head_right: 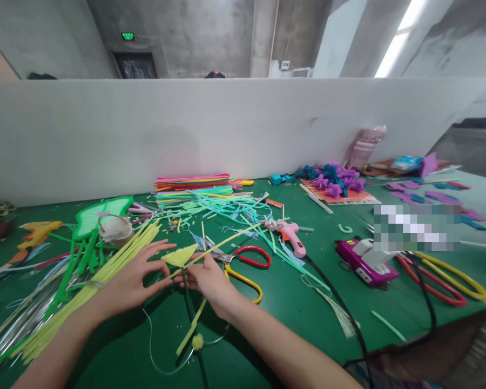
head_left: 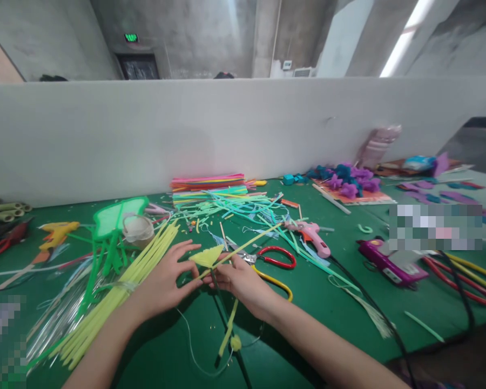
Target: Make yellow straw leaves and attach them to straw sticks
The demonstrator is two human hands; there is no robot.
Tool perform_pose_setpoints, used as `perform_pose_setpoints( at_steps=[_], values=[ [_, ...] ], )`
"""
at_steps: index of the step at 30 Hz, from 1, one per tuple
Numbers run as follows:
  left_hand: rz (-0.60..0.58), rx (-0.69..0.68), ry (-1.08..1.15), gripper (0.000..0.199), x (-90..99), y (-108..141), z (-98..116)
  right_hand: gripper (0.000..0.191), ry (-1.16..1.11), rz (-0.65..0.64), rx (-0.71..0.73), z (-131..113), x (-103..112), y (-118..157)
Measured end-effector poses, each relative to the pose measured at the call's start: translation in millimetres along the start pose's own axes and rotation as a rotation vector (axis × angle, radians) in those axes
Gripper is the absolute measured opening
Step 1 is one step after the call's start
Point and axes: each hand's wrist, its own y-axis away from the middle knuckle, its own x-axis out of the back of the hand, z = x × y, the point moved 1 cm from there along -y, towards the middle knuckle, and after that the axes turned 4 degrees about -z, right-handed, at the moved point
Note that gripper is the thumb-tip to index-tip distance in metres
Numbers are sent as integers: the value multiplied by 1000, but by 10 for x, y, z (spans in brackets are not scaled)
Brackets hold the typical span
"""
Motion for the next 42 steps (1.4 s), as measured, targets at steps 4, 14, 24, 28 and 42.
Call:
perform_pose_setpoints(
  at_steps=[4,14,24,28,42],
  values=[
    [44,33,-27,22,-33,-22,-81,44,-39,21,-9,-49,1,12],
    [126,60,-57,24,-91,-37,-187,34,188,-24,33,-239,95,116],
    [22,87,-44,30,-131,-12,-204,18,1354,32,727,-391,231,71],
    [36,107,16,27,-128,-21,-214,16,1499,24,721,-384,302,16],
    [241,276,57,22,-291,-124,-429,21,1450,-96,455,-224,172,-76]
  ],
)
